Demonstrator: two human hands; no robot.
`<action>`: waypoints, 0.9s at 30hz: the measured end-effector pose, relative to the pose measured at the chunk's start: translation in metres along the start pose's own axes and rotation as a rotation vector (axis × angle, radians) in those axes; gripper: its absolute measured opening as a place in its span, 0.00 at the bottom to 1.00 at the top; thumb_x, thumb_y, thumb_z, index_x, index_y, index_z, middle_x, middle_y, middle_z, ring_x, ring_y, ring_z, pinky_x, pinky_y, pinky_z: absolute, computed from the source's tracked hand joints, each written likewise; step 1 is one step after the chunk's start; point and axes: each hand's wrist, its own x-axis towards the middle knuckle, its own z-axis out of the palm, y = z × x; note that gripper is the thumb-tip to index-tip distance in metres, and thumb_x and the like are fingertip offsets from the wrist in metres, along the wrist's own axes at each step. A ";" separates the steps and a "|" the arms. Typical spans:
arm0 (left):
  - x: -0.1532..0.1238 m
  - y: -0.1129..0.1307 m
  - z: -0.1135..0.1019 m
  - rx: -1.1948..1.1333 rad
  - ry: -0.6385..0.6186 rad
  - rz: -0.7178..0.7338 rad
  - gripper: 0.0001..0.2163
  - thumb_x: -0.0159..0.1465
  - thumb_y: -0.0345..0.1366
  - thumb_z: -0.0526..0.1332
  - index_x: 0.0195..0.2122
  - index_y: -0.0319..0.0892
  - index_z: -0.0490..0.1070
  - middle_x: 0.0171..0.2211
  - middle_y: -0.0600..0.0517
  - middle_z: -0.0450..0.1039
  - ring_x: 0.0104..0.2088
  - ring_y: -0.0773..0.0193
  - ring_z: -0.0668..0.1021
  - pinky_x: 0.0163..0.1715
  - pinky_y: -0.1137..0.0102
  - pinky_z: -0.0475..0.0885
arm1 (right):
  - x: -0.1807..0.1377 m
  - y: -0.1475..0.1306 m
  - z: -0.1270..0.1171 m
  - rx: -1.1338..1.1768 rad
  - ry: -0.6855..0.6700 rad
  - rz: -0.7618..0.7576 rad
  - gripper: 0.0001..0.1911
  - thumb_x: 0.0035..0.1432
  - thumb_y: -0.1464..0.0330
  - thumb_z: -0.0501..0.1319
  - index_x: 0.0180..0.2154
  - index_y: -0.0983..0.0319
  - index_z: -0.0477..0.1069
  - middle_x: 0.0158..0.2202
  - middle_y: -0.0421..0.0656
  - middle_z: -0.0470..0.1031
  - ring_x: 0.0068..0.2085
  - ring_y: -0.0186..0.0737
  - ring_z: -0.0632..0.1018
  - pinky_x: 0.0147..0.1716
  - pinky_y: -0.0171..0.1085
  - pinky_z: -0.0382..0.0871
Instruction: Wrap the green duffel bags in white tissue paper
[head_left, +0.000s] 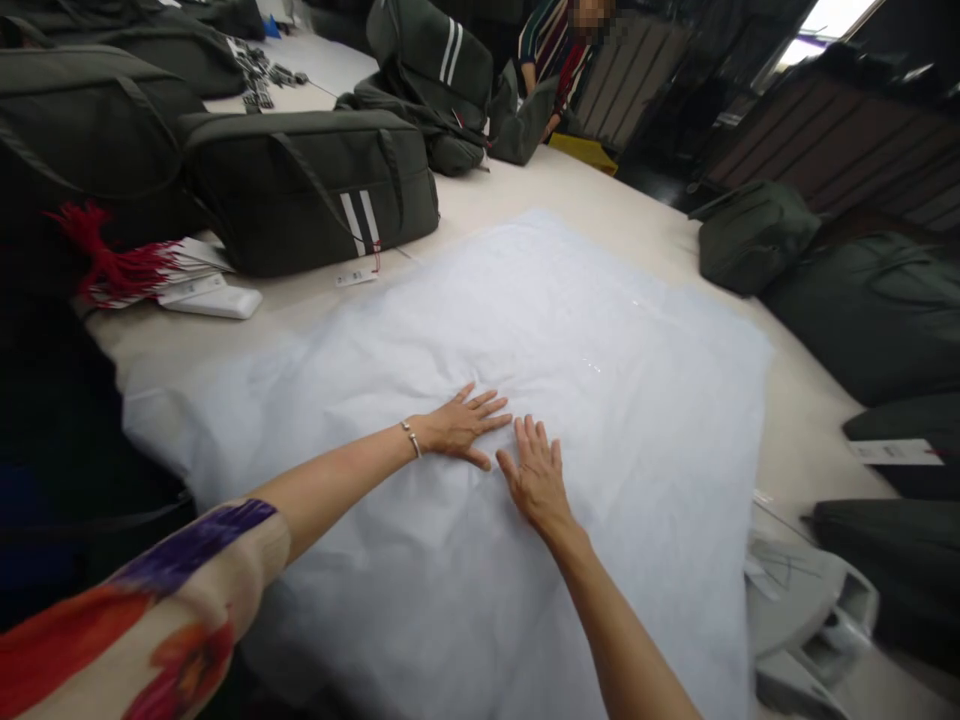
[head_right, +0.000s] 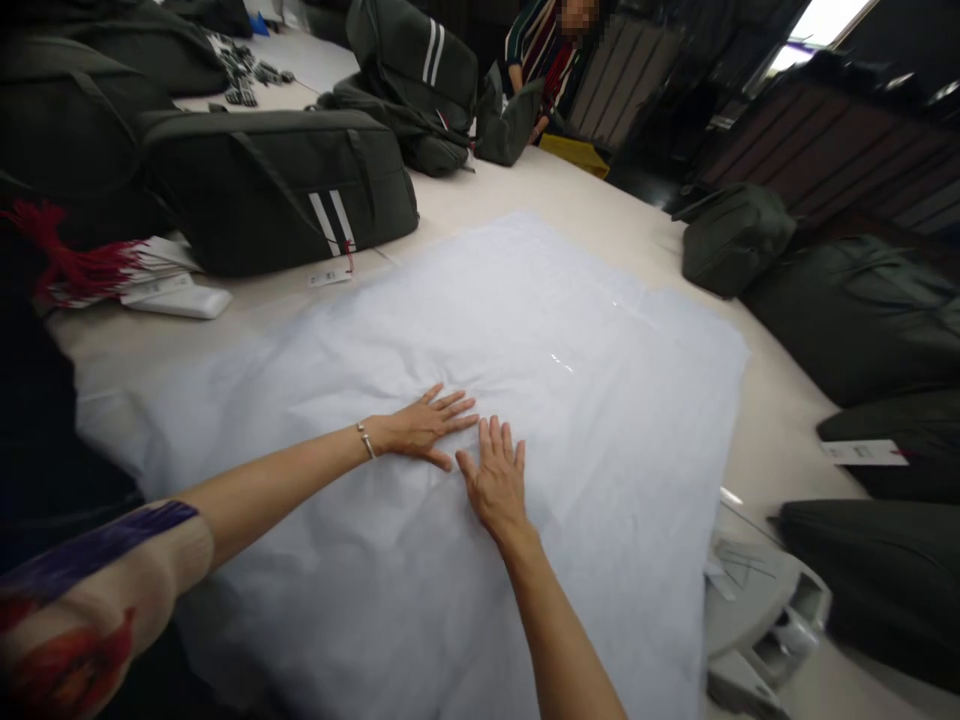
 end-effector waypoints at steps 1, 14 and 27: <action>-0.004 0.001 -0.001 0.002 -0.016 0.015 0.40 0.63 0.58 0.58 0.70 0.41 0.48 0.71 0.37 0.44 0.70 0.41 0.48 0.64 0.42 0.37 | -0.010 -0.007 0.008 -0.047 -0.013 -0.004 0.35 0.68 0.51 0.46 0.70 0.60 0.45 0.72 0.48 0.45 0.71 0.52 0.44 0.67 0.57 0.33; -0.181 0.045 0.012 -0.007 -0.042 0.076 0.41 0.58 0.56 0.66 0.68 0.47 0.53 0.69 0.38 0.50 0.69 0.40 0.52 0.64 0.38 0.38 | -0.025 -0.030 -0.002 -0.167 -0.021 0.161 0.37 0.67 0.53 0.48 0.69 0.63 0.45 0.72 0.49 0.43 0.71 0.49 0.42 0.67 0.56 0.34; -0.243 0.044 0.033 0.071 0.045 -0.119 0.40 0.56 0.45 0.72 0.67 0.52 0.55 0.68 0.39 0.53 0.69 0.43 0.53 0.64 0.39 0.44 | -0.293 0.048 -0.075 0.192 0.501 0.959 0.42 0.52 0.44 0.50 0.57 0.66 0.66 0.58 0.59 0.70 0.61 0.60 0.69 0.61 0.51 0.61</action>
